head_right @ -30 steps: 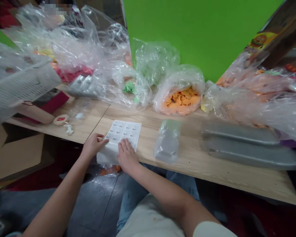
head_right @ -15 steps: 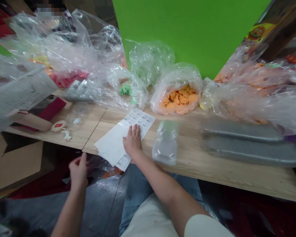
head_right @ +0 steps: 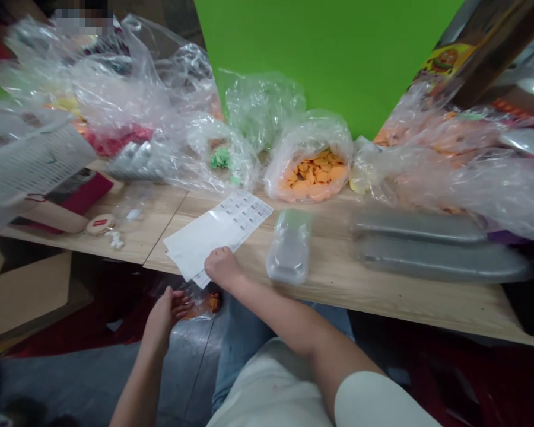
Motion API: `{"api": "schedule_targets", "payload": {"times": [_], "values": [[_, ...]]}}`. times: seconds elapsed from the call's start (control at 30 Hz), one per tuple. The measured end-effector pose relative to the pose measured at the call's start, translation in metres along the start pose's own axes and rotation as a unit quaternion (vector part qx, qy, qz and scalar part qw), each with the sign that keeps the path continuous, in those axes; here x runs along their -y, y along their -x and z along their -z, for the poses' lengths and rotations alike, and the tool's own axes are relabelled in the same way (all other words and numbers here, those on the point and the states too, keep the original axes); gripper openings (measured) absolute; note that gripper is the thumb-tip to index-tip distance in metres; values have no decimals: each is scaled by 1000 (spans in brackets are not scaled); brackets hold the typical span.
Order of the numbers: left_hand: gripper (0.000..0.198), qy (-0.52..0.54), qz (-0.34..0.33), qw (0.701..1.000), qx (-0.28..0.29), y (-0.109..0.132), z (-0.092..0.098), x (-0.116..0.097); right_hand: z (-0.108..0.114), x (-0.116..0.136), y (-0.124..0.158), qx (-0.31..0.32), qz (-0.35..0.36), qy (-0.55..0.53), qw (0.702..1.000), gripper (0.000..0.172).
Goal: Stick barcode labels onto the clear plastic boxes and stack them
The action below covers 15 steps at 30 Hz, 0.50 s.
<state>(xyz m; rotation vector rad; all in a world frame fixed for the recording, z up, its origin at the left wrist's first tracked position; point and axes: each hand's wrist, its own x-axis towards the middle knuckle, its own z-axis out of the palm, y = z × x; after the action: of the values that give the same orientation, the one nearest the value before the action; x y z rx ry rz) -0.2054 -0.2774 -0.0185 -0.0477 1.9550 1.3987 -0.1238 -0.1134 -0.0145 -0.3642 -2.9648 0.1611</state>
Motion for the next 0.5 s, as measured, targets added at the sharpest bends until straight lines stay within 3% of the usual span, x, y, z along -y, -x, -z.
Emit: {"api": "schedule_targets", "payload": {"times": [0.2, 0.4, 0.5], "values": [[44, -53, -122, 990, 48, 18, -10, 17, 9, 14, -5, 23, -18, 7, 1000, 20], [37, -74, -140, 987, 40, 11, -14, 8, 2, 15, -21, 34, 26, 2, 999, 19], [37, -70, -133, 988, 47, 14, -11, 11, 7, 12, -25, 21, 10, 12, 1000, 23]]}}
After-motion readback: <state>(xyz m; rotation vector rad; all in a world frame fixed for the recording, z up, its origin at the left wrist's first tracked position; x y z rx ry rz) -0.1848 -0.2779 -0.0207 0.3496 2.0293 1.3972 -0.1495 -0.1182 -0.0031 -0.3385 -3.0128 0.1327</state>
